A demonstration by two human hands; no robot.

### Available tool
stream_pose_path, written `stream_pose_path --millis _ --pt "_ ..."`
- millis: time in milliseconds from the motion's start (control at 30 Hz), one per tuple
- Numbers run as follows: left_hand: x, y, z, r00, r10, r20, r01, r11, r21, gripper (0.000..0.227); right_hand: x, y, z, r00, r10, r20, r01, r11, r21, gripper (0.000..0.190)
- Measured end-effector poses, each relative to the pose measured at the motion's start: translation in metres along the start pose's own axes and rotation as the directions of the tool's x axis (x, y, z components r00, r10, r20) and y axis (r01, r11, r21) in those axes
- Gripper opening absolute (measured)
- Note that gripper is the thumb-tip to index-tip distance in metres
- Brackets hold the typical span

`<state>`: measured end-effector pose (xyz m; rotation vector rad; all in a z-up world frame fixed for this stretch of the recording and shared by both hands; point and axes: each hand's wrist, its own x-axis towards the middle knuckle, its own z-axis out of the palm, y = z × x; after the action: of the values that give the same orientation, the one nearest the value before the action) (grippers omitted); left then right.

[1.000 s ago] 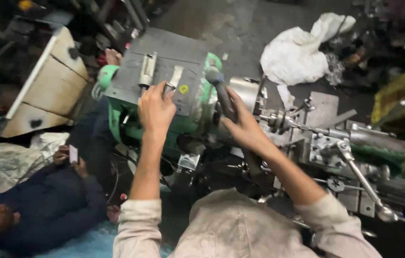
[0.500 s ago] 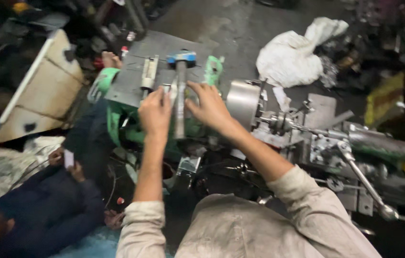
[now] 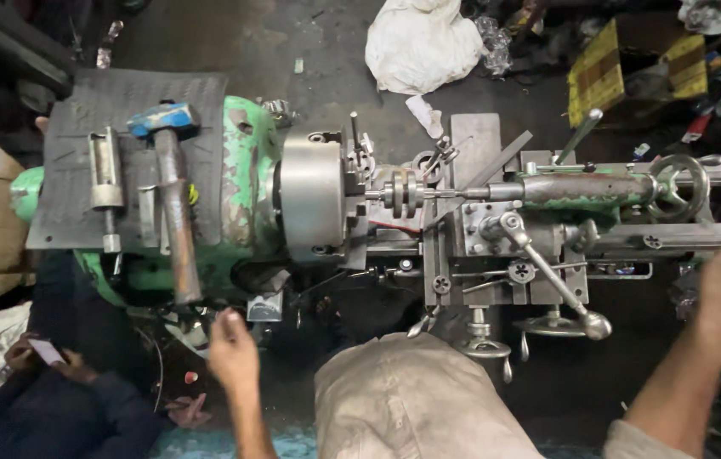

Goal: The person operates a metal lathe, rotating the chuck by hand and adjusting the tailstock and tool post. They repeatedly tap the chuck with a hammer and place a paper document under the chuck, then remove it. The person also handles a plastic-wrapped metal part.

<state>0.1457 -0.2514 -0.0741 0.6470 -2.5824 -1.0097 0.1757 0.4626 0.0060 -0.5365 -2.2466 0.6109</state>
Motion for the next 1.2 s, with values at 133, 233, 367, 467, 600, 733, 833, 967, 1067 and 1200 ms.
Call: stream_pose_path --millis 133,233,367,467,600,733,833,967,1067,1200 --pt "-0.022 -0.005 0.053 0.97 0.243 -0.024 -0.232 0.948 0.22 0.051 0.001 0.079 0.067 0.984 0.131 0.12 -0.132 0.991 0.002 0.038" --pt "-0.021 -0.008 0.067 0.975 0.214 -0.051 -0.196 0.95 0.244 0.048 0.01 0.081 0.1 1.0 -0.009 -0.006 0.009 0.993 0.116 0.035" --pt "-0.009 -0.018 0.07 0.995 0.086 -0.044 -0.074 0.971 0.229 0.036 0.04 0.063 0.105 0.999 0.025 0.024 -0.022 0.992 -0.126 0.025" --pt "0.001 -0.035 0.07 0.988 0.129 -0.09 -0.118 0.986 0.121 0.032 0.054 0.051 0.096 0.992 0.066 0.11 -0.039 0.972 -0.231 0.019" --pt "0.031 -0.076 0.072 0.99 -0.123 0.065 0.125 0.992 -0.017 0.04 0.058 0.051 0.092 0.98 0.109 0.169 -0.057 0.957 -0.285 0.018" --pt "0.042 -0.108 0.081 0.99 0.036 0.137 -0.029 0.998 -0.049 0.044 0.058 0.062 0.094 0.983 0.07 0.172 -0.018 0.959 -0.283 0.018" --pt "0.043 -0.121 0.084 0.982 0.003 0.19 0.017 0.995 -0.1 0.048 0.056 0.068 0.096 0.984 0.064 0.169 -0.016 0.962 -0.271 0.017" --pt "0.042 -0.124 0.084 0.977 -0.052 0.205 0.076 0.991 -0.111 0.053 0.057 0.068 0.099 0.986 0.041 0.159 0.005 0.961 -0.276 0.016" --pt "0.043 -0.121 0.083 0.966 -0.105 0.234 0.129 0.988 -0.088 0.054 0.055 0.065 0.097 0.984 0.074 0.16 -0.028 0.962 -0.27 0.014" --pt "0.043 -0.121 0.083 0.967 -0.088 0.24 0.115 0.988 -0.099 0.056 0.053 0.063 0.097 0.986 0.049 0.159 -0.007 0.967 -0.256 0.013"
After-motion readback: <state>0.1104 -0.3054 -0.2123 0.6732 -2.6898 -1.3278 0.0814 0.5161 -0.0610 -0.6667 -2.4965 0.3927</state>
